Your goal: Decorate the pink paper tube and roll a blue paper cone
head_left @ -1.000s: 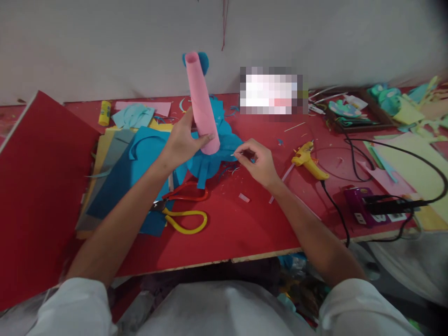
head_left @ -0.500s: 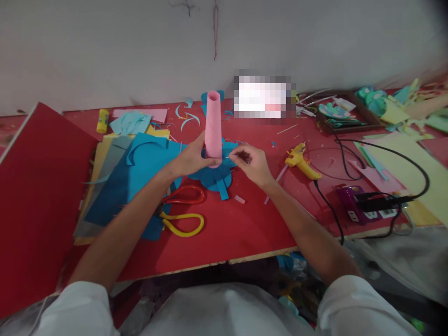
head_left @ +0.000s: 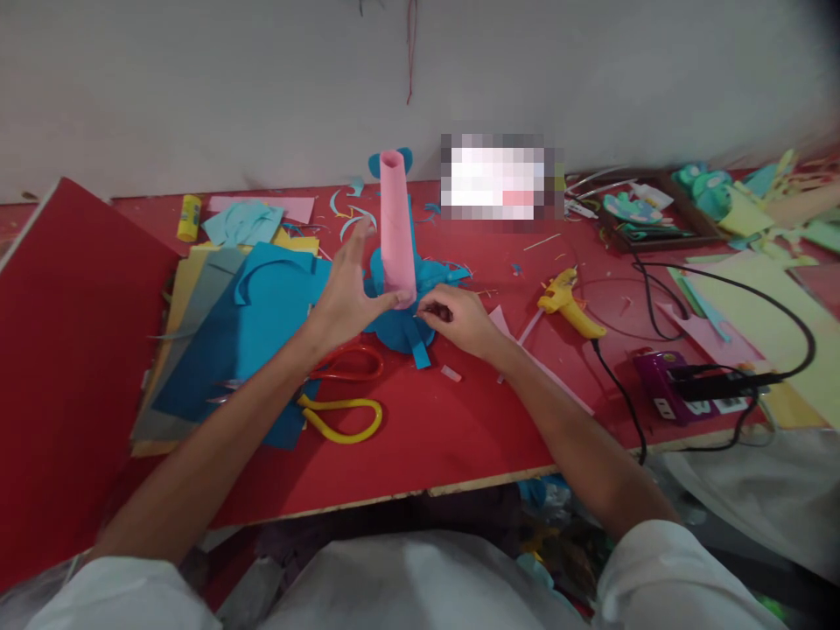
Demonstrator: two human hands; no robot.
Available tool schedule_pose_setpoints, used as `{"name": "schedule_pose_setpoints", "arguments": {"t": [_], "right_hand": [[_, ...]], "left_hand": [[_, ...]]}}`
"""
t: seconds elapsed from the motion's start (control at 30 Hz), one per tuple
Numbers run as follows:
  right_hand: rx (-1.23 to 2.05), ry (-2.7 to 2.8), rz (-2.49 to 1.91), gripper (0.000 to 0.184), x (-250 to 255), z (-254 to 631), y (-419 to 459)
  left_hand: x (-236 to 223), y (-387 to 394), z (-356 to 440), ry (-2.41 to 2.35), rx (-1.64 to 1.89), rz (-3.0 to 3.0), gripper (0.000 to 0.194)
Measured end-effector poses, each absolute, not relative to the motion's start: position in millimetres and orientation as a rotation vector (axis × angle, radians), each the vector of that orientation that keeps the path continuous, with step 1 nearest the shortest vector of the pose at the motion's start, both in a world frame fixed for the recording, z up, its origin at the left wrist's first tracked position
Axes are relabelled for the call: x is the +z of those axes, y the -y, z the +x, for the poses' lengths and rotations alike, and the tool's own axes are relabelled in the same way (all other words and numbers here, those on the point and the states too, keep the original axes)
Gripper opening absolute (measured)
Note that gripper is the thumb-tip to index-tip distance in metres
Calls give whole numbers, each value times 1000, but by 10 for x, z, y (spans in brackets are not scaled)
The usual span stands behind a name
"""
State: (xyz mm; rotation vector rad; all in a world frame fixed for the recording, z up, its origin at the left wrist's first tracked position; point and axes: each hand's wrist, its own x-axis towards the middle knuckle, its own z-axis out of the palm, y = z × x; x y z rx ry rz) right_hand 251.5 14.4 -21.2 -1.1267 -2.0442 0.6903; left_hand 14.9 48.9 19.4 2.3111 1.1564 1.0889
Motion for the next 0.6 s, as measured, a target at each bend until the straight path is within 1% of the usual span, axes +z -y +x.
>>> {"name": "schedule_pose_setpoints", "arguments": {"t": [0.03, 0.07, 0.1, 0.13, 0.2, 0.3, 0.43, 0.6], "right_hand": [[678, 2057, -1134, 6, -221, 2507, -144], [668, 2068, -1139, 7, -226, 2495, -141], [664, 2083, -1141, 8, -227, 2481, -137], [665, 2099, -1145, 9, -226, 2465, -131], [670, 2134, -1159, 10, -217, 2433, -117], [668, 2171, -1179, 10, -204, 2401, -98], [669, 2184, -1183, 10, -203, 2396, -85], [673, 2172, -1180, 9, -203, 2417, -77]], "left_hand": [[232, -402, 120, -1245, 1189, 2289, 68], [259, -317, 88, -1291, 1281, 2278, 50], [269, -237, 55, -1279, 1282, 2289, 29], [263, -169, 22, -1219, 1217, 2342, 21], [208, -72, -35, -1124, 929, 2512, 22], [83, -27, -85, -1162, 642, 2736, 27], [-20, -54, -108, -1205, 419, 2860, 39], [-46, -61, -117, -1149, 301, 2881, 46]]}}
